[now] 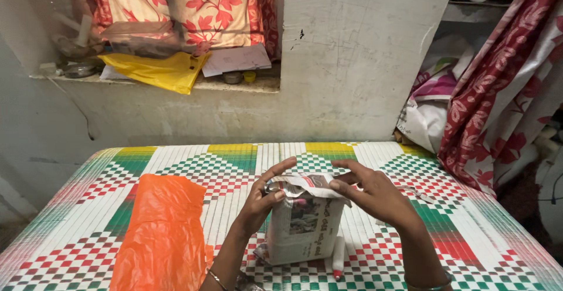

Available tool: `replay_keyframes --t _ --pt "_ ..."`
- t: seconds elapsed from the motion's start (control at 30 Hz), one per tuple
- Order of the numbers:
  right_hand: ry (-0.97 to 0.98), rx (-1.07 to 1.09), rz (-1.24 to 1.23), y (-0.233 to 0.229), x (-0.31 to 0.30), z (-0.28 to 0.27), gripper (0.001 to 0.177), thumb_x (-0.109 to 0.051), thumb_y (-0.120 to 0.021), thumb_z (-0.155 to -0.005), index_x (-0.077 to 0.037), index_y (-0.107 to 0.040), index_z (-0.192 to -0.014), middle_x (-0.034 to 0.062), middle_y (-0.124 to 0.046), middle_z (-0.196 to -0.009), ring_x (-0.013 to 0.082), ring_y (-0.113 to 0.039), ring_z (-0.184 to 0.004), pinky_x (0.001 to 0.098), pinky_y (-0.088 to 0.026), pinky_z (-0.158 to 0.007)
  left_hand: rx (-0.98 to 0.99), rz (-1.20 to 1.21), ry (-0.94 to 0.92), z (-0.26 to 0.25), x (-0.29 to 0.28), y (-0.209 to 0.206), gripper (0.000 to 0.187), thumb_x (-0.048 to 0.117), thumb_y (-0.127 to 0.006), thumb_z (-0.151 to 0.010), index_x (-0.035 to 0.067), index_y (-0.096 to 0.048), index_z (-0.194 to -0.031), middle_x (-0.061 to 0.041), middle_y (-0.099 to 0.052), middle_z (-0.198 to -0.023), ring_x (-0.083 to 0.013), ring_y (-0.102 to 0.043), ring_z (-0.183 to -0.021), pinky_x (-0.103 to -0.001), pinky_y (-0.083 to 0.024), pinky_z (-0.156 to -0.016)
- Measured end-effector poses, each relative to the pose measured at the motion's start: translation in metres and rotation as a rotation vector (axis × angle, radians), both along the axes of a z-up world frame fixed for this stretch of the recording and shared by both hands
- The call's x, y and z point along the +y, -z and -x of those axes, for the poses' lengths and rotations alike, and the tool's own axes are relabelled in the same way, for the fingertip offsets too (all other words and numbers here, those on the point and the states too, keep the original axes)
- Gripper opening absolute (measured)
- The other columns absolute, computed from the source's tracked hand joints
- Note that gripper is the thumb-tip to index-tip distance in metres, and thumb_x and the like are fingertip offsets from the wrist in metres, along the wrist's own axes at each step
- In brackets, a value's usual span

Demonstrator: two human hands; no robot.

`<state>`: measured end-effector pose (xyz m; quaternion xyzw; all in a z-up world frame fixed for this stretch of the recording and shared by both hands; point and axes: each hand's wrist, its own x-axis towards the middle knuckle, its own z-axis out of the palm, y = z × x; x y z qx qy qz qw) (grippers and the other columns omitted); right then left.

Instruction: The person wraps a small rectangular box with newspaper, using a glue stick to secure the paper and scissors to trim excess. They fold the edges neatly and press them down to adhere, then trim the top edges and apply more glue to finish the wrapping.

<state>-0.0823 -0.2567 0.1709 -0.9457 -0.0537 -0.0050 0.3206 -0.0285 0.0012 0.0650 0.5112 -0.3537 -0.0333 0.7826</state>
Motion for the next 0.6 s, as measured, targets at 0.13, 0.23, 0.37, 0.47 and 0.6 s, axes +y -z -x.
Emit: replay_keyframes --t 0.13,0.23,0.37,0.47,0.6 --pt "-0.245 -0.361 0.162 0.003 0.005 0.007 0.073 -0.05 -0.074 -0.081 -0.013 -0.054 -0.141 0.0184 -0.065 -0.136 0.0316 -0.062 -0.125 0.0457 -0.05 -0.1 -0.142 -0.124 -0.119 0.001 0.004 -0.004 0.061 0.029 -0.07 -0.081 0.007 -0.065 -0.138 -0.015 -0.052 -0.159 -0.0288 -0.046 -0.15 -0.045 -0.033 -0.125" --pt "-0.439 -0.697 0.185 0.005 0.013 0.011 0.07 -0.039 -0.08 -0.079 -0.008 -0.057 -0.138 0.0239 -0.058 -0.142 0.0383 -0.055 -0.129 0.0491 -0.044 -0.103 -0.164 -0.196 -0.139 -0.001 0.009 -0.007 0.053 0.03 -0.07 -0.083 0.008 -0.069 -0.132 -0.015 -0.057 -0.154 -0.029 -0.05 -0.146 -0.045 -0.039 -0.121" --pt "-0.445 -0.733 0.115 0.011 0.032 0.015 0.051 -0.022 -0.079 -0.078 -0.009 -0.064 -0.126 0.0139 -0.067 -0.132 0.033 -0.062 -0.12 0.0445 -0.05 -0.097 -0.091 -0.213 -0.113 0.0 0.013 -0.01 0.049 0.031 -0.075 -0.086 0.008 -0.07 -0.129 -0.012 -0.058 -0.151 -0.0269 -0.054 -0.142 -0.045 -0.047 -0.115" --pt "-0.387 -0.782 0.126 0.014 0.04 0.016 0.037 -0.015 -0.077 -0.077 -0.009 -0.068 -0.113 0.008 -0.073 -0.115 0.0279 -0.068 -0.106 0.0404 -0.055 -0.088 -0.16 -0.193 -0.09 0.001 0.017 -0.012 0.057 0.026 -0.083 -0.081 0.009 -0.067 -0.133 -0.012 -0.06 -0.148 -0.0253 -0.053 -0.142 -0.042 -0.043 -0.12" --pt "-0.358 -0.852 0.12 0.016 0.043 0.012 0.026 -0.011 -0.075 -0.079 -0.01 -0.069 -0.105 0.0049 -0.074 -0.099 0.0241 -0.071 -0.092 0.0383 -0.057 -0.078 -0.101 -0.196 -0.056 0.0 0.017 -0.011 0.058 0.023 -0.085 -0.078 0.011 -0.067 -0.131 -0.011 -0.062 -0.145 -0.0258 -0.056 -0.138 -0.043 -0.045 -0.118"
